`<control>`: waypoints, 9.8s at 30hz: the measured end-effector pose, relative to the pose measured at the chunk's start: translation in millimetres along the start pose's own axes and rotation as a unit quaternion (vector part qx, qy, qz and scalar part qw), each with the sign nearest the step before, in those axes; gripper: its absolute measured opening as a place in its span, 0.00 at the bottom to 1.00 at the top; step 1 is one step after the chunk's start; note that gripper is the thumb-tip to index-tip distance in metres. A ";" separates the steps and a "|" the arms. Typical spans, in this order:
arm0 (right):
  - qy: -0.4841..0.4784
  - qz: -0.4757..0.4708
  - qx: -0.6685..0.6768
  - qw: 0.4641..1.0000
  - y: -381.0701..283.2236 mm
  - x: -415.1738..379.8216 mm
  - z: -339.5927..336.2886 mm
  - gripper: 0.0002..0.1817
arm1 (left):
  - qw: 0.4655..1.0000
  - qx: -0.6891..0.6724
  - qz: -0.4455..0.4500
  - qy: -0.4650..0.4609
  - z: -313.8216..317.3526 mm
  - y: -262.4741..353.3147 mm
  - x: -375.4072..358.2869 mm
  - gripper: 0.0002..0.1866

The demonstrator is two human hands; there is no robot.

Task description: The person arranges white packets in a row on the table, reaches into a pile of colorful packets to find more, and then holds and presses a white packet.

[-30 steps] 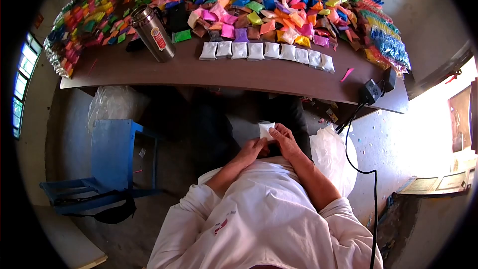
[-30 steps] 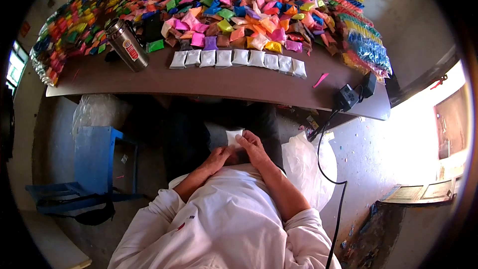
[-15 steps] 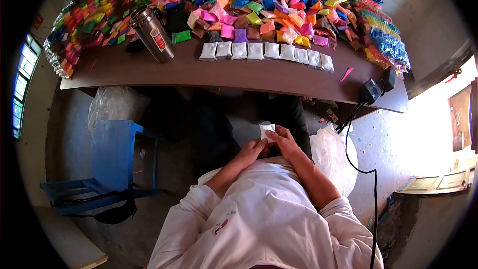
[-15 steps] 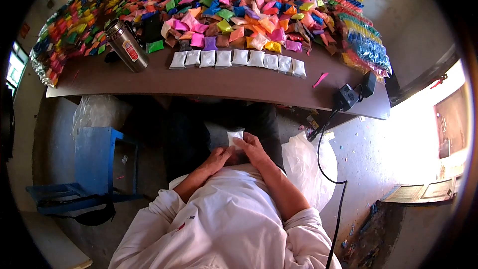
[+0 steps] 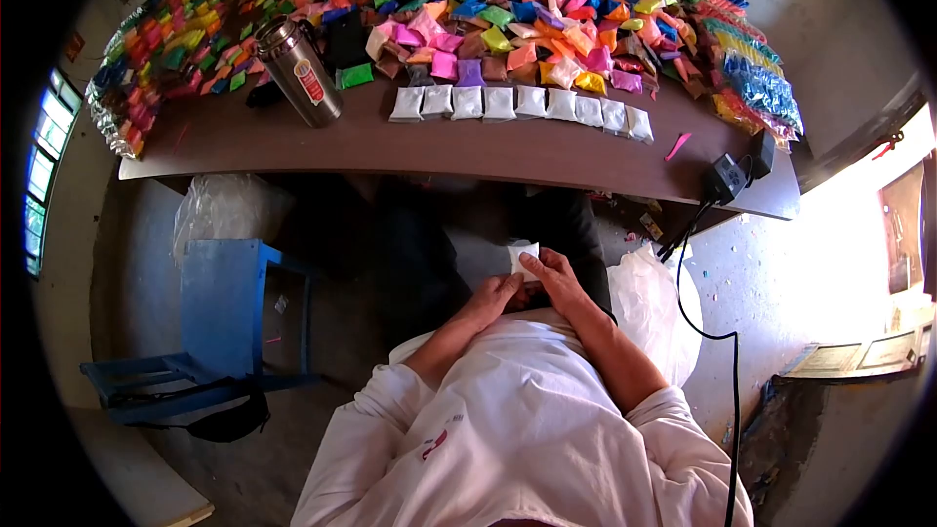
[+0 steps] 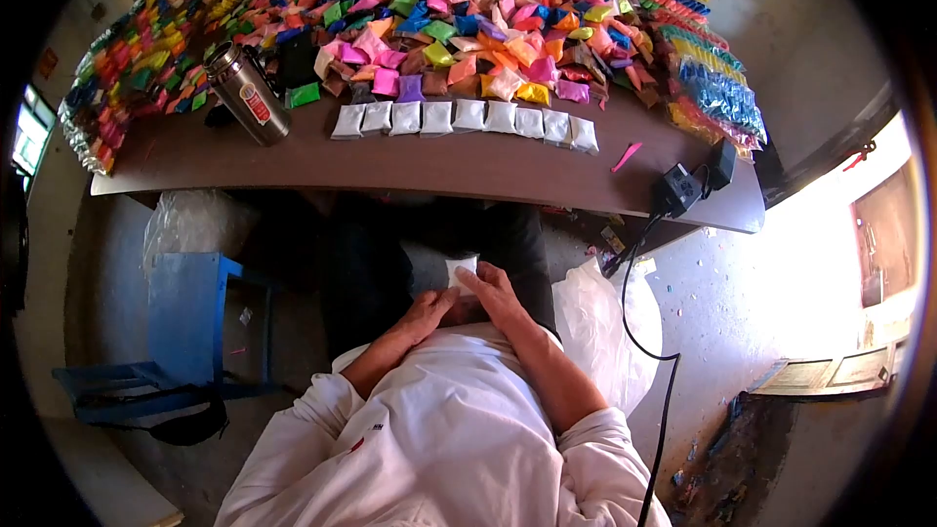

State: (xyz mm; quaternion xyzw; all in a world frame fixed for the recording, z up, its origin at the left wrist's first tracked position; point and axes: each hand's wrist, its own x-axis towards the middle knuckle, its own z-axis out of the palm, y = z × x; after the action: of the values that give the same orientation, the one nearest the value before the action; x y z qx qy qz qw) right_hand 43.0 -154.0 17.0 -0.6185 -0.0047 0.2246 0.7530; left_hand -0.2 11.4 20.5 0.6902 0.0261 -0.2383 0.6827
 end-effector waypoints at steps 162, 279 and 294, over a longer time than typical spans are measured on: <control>0.425 -0.259 -0.558 0.664 -197.0 92.6 -164.5 0.17 | 0.952 -0.256 -0.155 0.072 -21.3 -33.9 40.3 0.19; -0.009 -0.473 -0.534 0.701 -169.4 230.4 130.3 0.18 | 0.841 0.387 0.120 0.358 -198.4 9.8 42.6 0.15; 0.058 -0.484 -0.598 0.637 -266.0 309.0 49.9 0.32 | 0.741 0.593 0.088 0.303 -174.6 2.5 64.3 0.06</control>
State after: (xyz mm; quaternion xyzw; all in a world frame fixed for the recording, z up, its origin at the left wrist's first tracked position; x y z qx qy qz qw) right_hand 395.0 -37.0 193.3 -0.8546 -0.3930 -0.2596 0.2188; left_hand 108.8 159.5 -8.6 0.9907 0.0240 0.0770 0.1092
